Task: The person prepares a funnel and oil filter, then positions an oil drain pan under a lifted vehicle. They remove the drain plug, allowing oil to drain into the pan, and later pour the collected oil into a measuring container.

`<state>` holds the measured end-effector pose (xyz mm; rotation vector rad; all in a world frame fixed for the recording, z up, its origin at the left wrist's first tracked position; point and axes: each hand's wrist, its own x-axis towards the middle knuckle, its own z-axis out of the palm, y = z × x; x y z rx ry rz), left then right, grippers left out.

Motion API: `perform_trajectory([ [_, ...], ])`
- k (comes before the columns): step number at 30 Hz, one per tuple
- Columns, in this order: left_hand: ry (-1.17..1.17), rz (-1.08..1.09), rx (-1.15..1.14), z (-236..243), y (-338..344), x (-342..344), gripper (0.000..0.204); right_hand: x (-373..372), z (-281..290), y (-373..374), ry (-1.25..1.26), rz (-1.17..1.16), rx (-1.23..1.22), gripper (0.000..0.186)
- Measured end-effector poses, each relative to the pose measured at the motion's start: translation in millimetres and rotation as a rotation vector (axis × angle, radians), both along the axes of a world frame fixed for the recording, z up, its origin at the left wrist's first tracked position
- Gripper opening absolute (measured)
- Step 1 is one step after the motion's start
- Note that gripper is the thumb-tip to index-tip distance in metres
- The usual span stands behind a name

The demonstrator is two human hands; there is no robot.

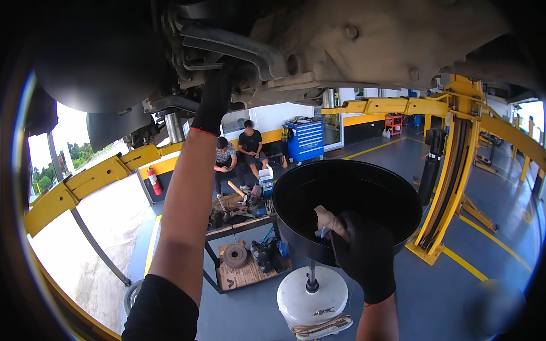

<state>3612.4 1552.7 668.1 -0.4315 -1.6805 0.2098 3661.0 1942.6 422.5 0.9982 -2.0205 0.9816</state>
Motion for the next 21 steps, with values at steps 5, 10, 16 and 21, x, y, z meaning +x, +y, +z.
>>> perform_trajectory([
  [5, -0.251, -0.623, 0.371, 0, 19, 3, 0.032, 1, 0, 2, 0.006, 0.006, 0.000, 0.016],
  [10, -0.229, -0.739, 0.567, -8, 41, 8, 0.037, 0, 2, -1, 0.044, 0.020, -0.051, 0.011],
  [16, -0.087, -0.690, 0.660, -103, 31, 37, 0.062, -4, 0, -4, 0.038, 0.019, -0.074, 0.010],
  [21, -0.630, -0.480, 0.567, -308, 21, 107, 0.076, -10, -16, 3, 0.143, -0.014, -0.051, 0.027],
])
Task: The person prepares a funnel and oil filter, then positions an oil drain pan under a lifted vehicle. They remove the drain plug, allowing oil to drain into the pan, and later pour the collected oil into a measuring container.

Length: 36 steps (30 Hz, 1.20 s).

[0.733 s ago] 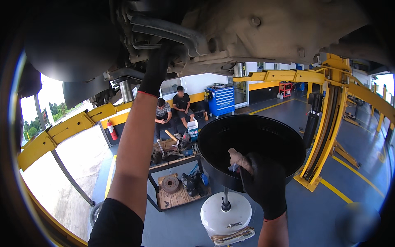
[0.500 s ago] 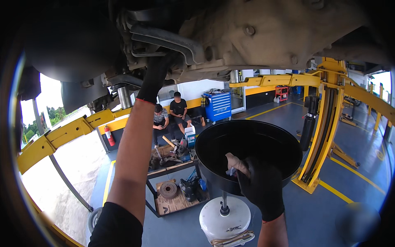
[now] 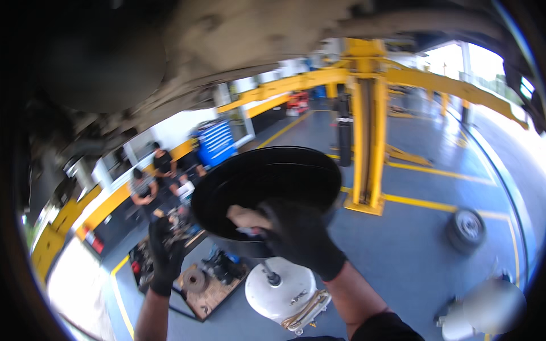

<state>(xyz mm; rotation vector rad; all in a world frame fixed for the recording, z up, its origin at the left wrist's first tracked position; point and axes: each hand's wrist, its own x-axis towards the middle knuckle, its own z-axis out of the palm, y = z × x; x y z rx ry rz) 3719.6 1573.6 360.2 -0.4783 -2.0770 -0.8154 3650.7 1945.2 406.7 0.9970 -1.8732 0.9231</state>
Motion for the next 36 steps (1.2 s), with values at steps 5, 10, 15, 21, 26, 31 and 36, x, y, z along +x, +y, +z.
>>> perform_trajectory([
  [5, -0.162, 0.070, 0.182, -169, 52, 22, 0.063, 1, -11, 12, 0.260, -0.079, -0.149, 0.058],
  [10, -0.130, -0.268, -0.173, -218, 88, 49, 0.059, 47, -46, 49, -0.647, 0.716, -0.902, 0.044],
  [15, -0.248, -0.891, -0.153, -179, 118, 34, 0.065, 118, -154, 104, -0.769, 0.768, -1.237, 0.042],
  [21, -0.046, -1.278, -0.232, -183, 253, 44, 0.088, 242, -285, 43, -0.754, 0.173, -1.026, 0.053],
  [26, -0.409, -1.692, -0.139, -215, 378, 121, 0.104, 316, -303, 46, -0.442, -0.292, -1.031, 0.062],
  [31, -0.848, -2.118, -0.162, -240, 464, 239, 0.112, 417, -329, 112, -0.512, -0.482, -1.458, 0.049],
  [36, -1.139, -2.395, -0.479, -256, 554, 338, 0.104, 581, -345, 192, -0.906, -1.342, -1.169, 0.041],
])
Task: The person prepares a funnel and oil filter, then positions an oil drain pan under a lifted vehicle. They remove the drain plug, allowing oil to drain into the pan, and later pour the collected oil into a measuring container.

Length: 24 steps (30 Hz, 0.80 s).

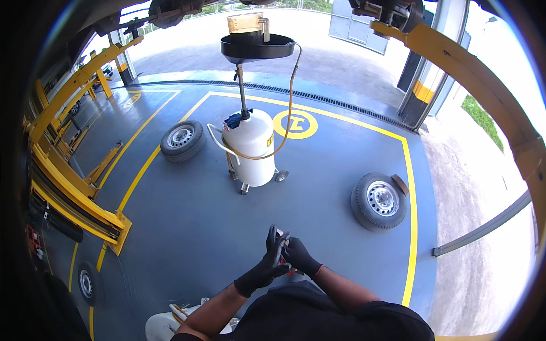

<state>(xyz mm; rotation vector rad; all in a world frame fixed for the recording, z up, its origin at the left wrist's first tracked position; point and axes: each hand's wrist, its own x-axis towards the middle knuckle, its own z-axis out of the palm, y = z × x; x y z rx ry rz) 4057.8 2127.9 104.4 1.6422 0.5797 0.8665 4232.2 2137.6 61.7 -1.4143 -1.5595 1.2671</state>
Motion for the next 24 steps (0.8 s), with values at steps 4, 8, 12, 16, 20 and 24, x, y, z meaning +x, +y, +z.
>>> perform_trajectory([
  [4, -0.128, -0.247, -0.372, -26, 91, 51, 0.099, 125, 5, 56, -0.497, -0.048, 0.003, 0.039],
  [8, -0.131, -0.054, -0.567, -72, 157, 60, 0.086, 208, -3, 126, 0.069, -0.409, -0.306, 0.023],
  [12, -0.175, 0.234, -0.791, -143, 208, 37, 0.064, 253, -27, 230, 0.768, -0.249, -0.610, 0.024],
  [16, 0.204, 0.455, -0.540, -225, 278, 16, 0.040, 253, -64, 355, 1.029, -0.235, -0.882, 0.024],
  [20, 0.667, 0.576, 0.112, -276, 408, 37, 0.019, 269, -79, 479, 0.704, -0.219, -0.839, 0.023],
  [24, 0.765, 0.490, -0.023, -292, 556, 72, 0.021, 322, -73, 590, 0.301, -0.171, -0.382, 0.023],
])
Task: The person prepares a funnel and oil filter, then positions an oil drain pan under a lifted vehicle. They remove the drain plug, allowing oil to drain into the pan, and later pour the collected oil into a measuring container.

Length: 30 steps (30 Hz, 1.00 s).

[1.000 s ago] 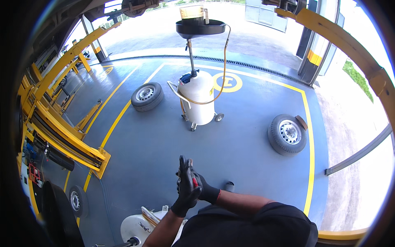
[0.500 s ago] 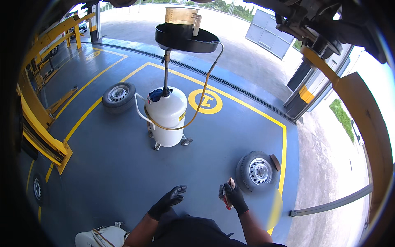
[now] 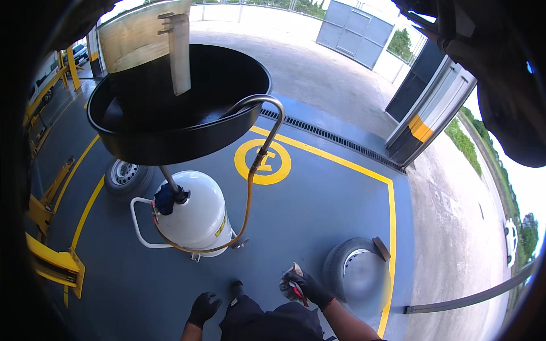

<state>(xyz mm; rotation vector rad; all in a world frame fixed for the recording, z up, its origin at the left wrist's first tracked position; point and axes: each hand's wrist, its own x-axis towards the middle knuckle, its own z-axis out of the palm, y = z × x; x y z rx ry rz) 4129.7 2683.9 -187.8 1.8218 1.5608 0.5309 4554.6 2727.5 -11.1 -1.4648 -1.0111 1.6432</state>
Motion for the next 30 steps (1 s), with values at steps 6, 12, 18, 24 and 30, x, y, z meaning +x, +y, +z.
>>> perform_trajectory([
  [6, 0.064, -0.559, -0.068, -36, 152, 16, 0.028, 124, 8, 128, 0.162, -0.283, -0.231, 0.023],
  [12, 0.040, 0.031, -0.946, -59, 158, 36, 0.023, 264, -20, 293, 0.118, -0.270, -0.212, 0.022],
  [18, -0.275, 1.056, -1.307, -54, 125, 208, 0.050, 383, -17, 512, 0.081, 0.042, -0.246, 0.017],
  [24, -0.555, 1.077, -1.302, -32, 214, 377, 0.054, 355, -18, 753, 0.012, 0.379, -0.272, 0.042],
  [30, -0.641, 1.282, -1.173, -50, 352, 441, 0.049, 188, -15, 926, -0.025, 0.811, -0.131, 0.030],
])
